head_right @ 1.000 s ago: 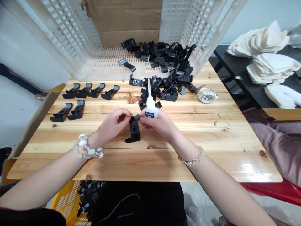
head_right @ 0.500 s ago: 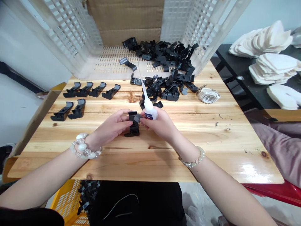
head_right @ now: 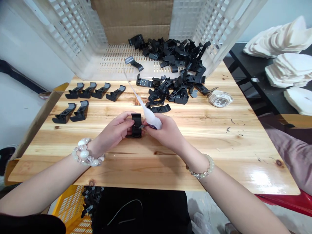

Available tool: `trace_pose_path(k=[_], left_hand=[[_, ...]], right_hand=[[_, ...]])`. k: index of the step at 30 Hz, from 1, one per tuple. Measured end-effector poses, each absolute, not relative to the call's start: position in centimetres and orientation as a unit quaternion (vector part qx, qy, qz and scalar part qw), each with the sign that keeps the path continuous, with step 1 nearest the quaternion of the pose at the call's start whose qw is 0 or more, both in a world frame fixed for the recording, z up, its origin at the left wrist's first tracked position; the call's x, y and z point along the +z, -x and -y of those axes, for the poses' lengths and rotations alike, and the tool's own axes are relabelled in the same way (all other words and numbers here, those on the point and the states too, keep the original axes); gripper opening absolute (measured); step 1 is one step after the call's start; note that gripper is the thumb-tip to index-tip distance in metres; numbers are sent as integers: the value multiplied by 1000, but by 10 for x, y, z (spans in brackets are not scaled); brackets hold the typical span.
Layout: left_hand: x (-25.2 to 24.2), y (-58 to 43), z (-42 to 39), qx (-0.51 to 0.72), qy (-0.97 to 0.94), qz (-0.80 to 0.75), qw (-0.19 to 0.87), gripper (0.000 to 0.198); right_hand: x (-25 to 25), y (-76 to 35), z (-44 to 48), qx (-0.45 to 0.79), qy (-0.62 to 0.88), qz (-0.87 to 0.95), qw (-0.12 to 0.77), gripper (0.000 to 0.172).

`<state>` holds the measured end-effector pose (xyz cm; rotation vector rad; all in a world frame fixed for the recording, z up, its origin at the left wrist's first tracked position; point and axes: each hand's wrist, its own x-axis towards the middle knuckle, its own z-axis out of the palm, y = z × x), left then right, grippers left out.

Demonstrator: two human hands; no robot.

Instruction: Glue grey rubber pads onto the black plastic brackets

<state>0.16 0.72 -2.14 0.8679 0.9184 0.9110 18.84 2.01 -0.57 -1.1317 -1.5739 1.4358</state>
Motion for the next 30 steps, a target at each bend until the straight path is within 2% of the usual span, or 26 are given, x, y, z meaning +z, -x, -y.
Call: trace_pose_path(k=[7,15,19,24,30], left_hand=[[-28,-3,-8,412,-408,-389,716,17],[-26,-4,-6,409,-491,-372,674,30],[-25,-5,-5,418,-491,-397,653,28],[-21,-4,-5,420,-509,-431,615,23],[-21,-3,-8,410,-481,-432,643,22]], right_hand=[[-8,-189,-19,483,427,668,370,6],[-10,-190,-20,440,413,703,377,8],[-10,-189,-21,443,415,699,378,7],[-15,-190,-25,520,448,623,375,12],[-23,-192,-29,523,483,582,394,15]])
